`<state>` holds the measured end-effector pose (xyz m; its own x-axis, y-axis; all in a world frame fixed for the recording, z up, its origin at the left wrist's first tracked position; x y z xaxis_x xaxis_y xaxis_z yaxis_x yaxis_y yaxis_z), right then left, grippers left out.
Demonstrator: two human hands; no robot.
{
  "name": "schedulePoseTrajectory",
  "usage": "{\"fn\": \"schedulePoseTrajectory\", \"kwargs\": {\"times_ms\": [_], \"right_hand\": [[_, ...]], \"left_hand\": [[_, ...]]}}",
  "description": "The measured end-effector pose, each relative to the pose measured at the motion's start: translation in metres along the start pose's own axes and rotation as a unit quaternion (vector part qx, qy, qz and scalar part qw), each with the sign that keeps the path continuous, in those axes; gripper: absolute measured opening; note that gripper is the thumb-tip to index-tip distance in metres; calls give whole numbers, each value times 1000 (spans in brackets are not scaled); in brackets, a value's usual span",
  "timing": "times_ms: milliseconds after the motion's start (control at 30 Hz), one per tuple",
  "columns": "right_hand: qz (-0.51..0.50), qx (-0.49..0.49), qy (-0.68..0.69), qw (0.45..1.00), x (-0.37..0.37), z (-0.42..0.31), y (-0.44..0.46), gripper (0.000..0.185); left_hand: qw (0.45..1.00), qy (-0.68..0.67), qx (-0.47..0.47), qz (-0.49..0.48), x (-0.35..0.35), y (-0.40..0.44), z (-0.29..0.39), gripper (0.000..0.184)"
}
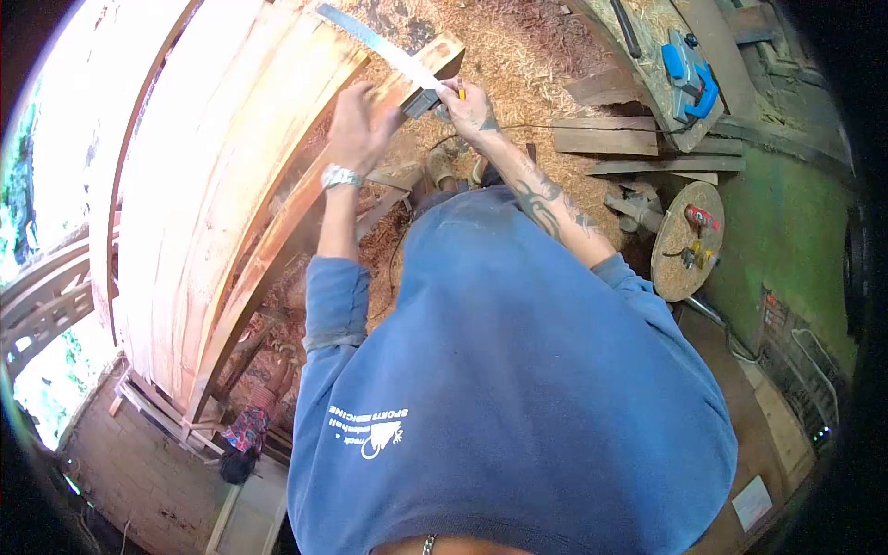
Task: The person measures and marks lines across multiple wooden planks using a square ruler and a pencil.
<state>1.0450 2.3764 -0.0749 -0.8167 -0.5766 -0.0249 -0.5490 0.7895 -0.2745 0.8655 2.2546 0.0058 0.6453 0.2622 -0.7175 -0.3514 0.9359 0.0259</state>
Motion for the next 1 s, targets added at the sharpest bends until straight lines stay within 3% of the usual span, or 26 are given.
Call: {"fn": "schedulePoseTrajectory", "kwargs": {"times_ms": [33,133,267,367,467,600,800,1000], "right_hand": [[4,3,-21,1000,0,-6,-2,28],[26,12,-52,998,-4,-18,-1,30],[66,11,-50,997,-2,-13,3,29],[68,-24,-51,996,-4,-7,9,29],[24,22,-92,995,-11,-21,9,31],[17,-36,-35,999,-5,13,25,32],[-24,38,-57,997,-8,13,19,40],[-33,16,-40,999,-9,19,23,40]], "left_hand": [[994,25,100,32,10,11,18,59],[985,109,136,-2,32,21,45,57],[979,114,166,9,44,26,32,53],[978,132,158,20,51,30,28,46],[976,155,155,6,51,31,28,45],[976,149,158,-11,53,33,24,46],[978,111,177,-5,54,32,20,44],[979,122,162,-1,54,30,24,45]]}}
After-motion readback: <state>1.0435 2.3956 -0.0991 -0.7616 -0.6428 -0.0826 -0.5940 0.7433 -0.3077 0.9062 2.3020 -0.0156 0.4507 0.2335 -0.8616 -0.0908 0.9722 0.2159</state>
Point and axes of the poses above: each hand's wrist, its own y-axis towards the middle knuckle, its own x-axis out of the palm, z = x × y, the point moved 5 cm from there along y, towards the middle knuckle, and after that the axes turned 7 degrees about -z, right-handed, at the moved point
